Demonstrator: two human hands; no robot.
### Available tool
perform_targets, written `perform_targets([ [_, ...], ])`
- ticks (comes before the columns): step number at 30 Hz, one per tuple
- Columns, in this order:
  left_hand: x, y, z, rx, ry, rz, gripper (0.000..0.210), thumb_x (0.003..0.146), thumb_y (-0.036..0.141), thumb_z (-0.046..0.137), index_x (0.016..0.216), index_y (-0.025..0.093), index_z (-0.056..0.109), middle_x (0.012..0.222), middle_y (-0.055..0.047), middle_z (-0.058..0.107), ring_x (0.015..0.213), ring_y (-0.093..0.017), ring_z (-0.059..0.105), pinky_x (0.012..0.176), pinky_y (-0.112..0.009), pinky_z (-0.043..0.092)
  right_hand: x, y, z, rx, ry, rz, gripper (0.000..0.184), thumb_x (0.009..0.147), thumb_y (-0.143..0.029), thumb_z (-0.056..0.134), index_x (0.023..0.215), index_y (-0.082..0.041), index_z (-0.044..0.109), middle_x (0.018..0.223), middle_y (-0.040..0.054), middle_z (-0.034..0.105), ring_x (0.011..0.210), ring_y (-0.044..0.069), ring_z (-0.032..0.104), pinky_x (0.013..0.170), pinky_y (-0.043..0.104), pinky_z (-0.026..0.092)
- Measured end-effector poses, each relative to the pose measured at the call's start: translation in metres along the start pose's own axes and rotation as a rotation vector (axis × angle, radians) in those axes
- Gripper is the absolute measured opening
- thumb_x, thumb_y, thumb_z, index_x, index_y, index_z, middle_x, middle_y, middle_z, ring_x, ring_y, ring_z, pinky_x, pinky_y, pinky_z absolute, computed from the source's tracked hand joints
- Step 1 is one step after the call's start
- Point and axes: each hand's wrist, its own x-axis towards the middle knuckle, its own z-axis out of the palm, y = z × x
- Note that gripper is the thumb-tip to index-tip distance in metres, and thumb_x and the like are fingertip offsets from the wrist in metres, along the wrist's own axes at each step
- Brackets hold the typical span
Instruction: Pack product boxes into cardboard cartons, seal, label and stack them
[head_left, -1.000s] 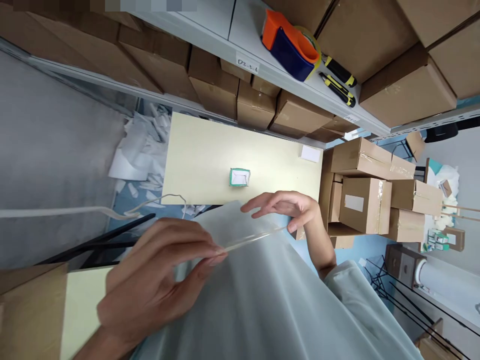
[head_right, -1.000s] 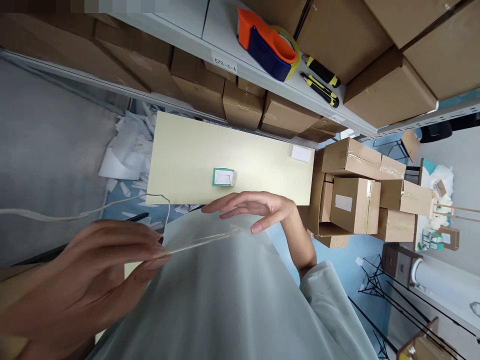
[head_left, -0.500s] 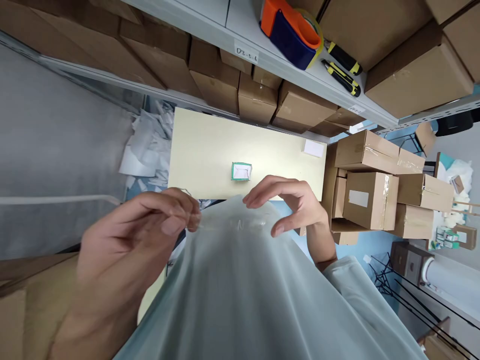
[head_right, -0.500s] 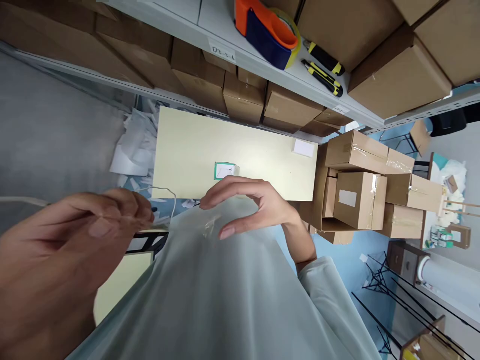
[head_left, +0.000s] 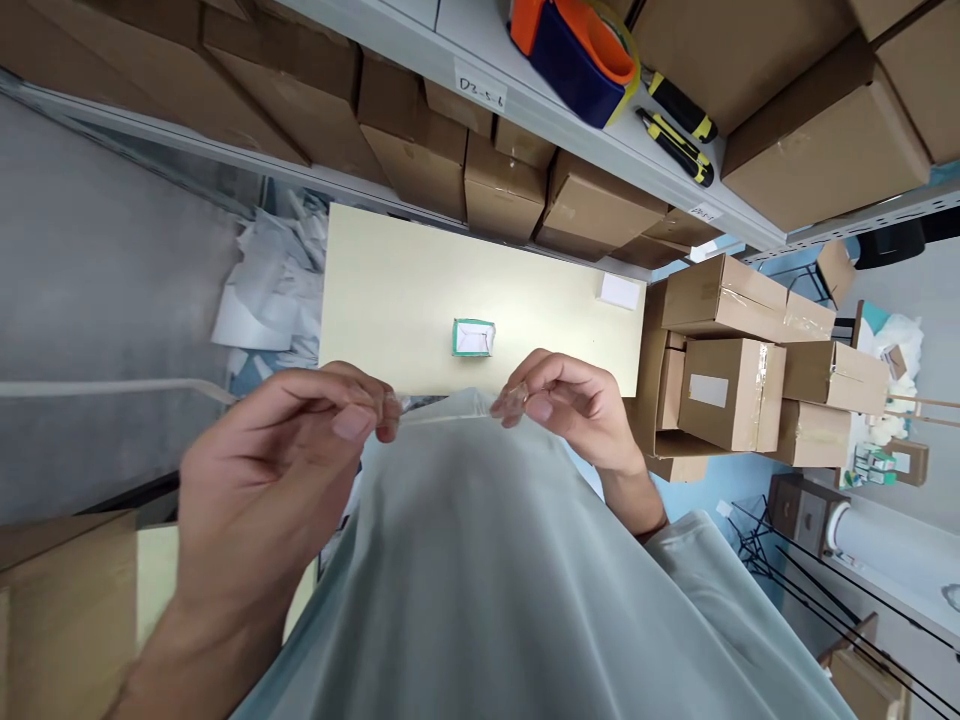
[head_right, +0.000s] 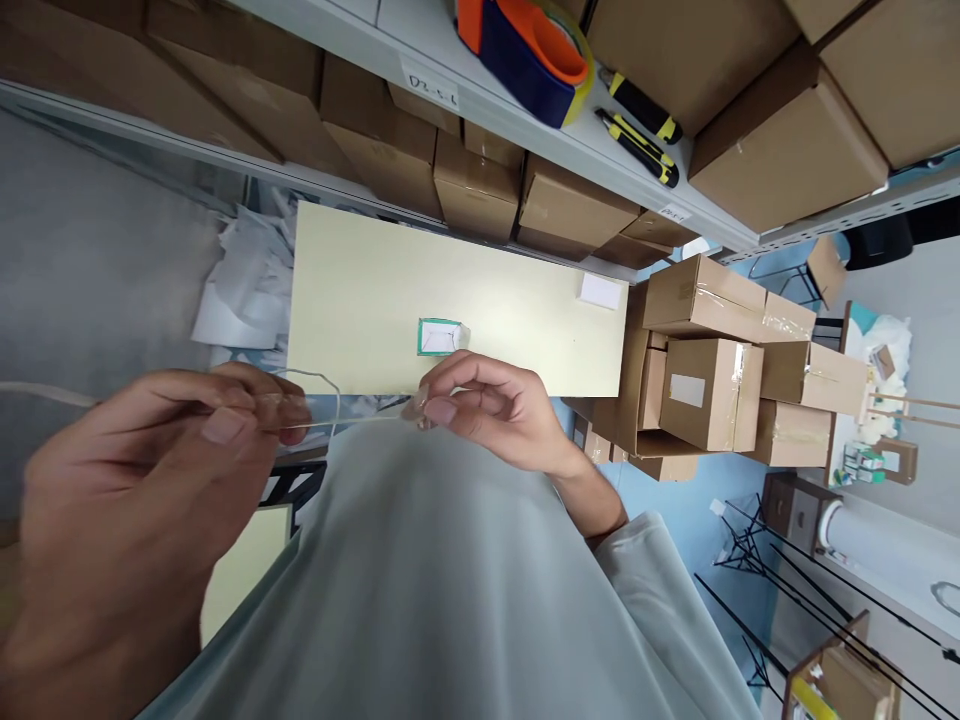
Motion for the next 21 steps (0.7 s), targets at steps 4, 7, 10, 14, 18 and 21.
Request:
perform_targets([
  [4, 0.005, -0.008, 0.007, -0.049, 0.031, -0.023, 0.033, 0.076, 0.053, 0.106, 0.080, 0.029, 0.082, 0.075, -0.002, 0.066, 0.073, -0.019, 0.061, 0.064, -0.036, 0.049, 0.003, 0.013, -0.001, -0.047, 0.082, -0.008, 0.043, 0.100, -0.066, 0.082, 0.105, -0.024, 0.071, 0.109, 0.0059, 0.069, 0.101, 0.022, 0.077, 0.088, 0.040, 0.071],
  [7, 0.008, -0.018, 0.010, -0.055, 0.057, -0.024, 0.036, 0.077, 0.054, 0.105, 0.081, 0.026, 0.081, 0.076, -0.002, 0.068, 0.073, -0.018, 0.062, 0.066, -0.033, 0.050, 0.006, 0.021, 0.001, -0.062, 0.101, -0.001, 0.048, 0.093, -0.066, 0.089, 0.113, -0.026, 0.073, 0.116, 0.0067, 0.072, 0.109, 0.024, 0.078, 0.092, 0.040, 0.071],
  [10, 0.011, -0.027, 0.011, -0.072, 0.041, -0.031, 0.039, 0.077, 0.054, 0.104, 0.081, 0.023, 0.080, 0.076, -0.002, 0.068, 0.072, -0.017, 0.061, 0.066, -0.031, 0.051, 0.009, 0.025, 0.001, -0.053, 0.107, 0.003, 0.048, 0.088, -0.062, 0.096, 0.112, -0.025, 0.077, 0.116, 0.0065, 0.074, 0.106, 0.022, 0.077, 0.090, 0.037, 0.070],
  [14, 0.014, -0.033, 0.009, -0.095, 0.025, -0.061, 0.038, 0.077, 0.053, 0.104, 0.082, 0.023, 0.081, 0.077, -0.003, 0.070, 0.074, -0.017, 0.062, 0.066, -0.030, 0.051, 0.013, 0.026, -0.007, -0.013, 0.053, 0.057, 0.047, 0.088, -0.063, 0.096, 0.109, -0.024, 0.079, 0.110, 0.0050, 0.075, 0.095, 0.019, 0.076, 0.086, 0.035, 0.069],
  [18, 0.015, -0.036, 0.006, -0.100, 0.007, -0.108, 0.039, 0.076, 0.053, 0.104, 0.081, 0.023, 0.081, 0.077, -0.003, 0.069, 0.074, -0.017, 0.062, 0.067, -0.030, 0.052, 0.016, 0.029, -0.020, 0.028, -0.046, 0.096, 0.050, 0.089, -0.066, 0.094, 0.110, -0.023, 0.081, 0.106, 0.0058, 0.077, 0.088, 0.019, 0.074, 0.085, 0.037, 0.068],
  [21, 0.015, -0.038, 0.005, -0.091, -0.012, -0.140, 0.040, 0.076, 0.055, 0.104, 0.081, 0.023, 0.081, 0.077, -0.003, 0.069, 0.074, -0.017, 0.061, 0.067, -0.029, 0.052, 0.018, 0.037, -0.028, 0.058, -0.083, 0.095, 0.054, 0.087, -0.069, 0.094, 0.113, -0.023, 0.081, 0.100, 0.0048, 0.076, 0.084, 0.019, 0.073, 0.087, 0.039, 0.067],
])
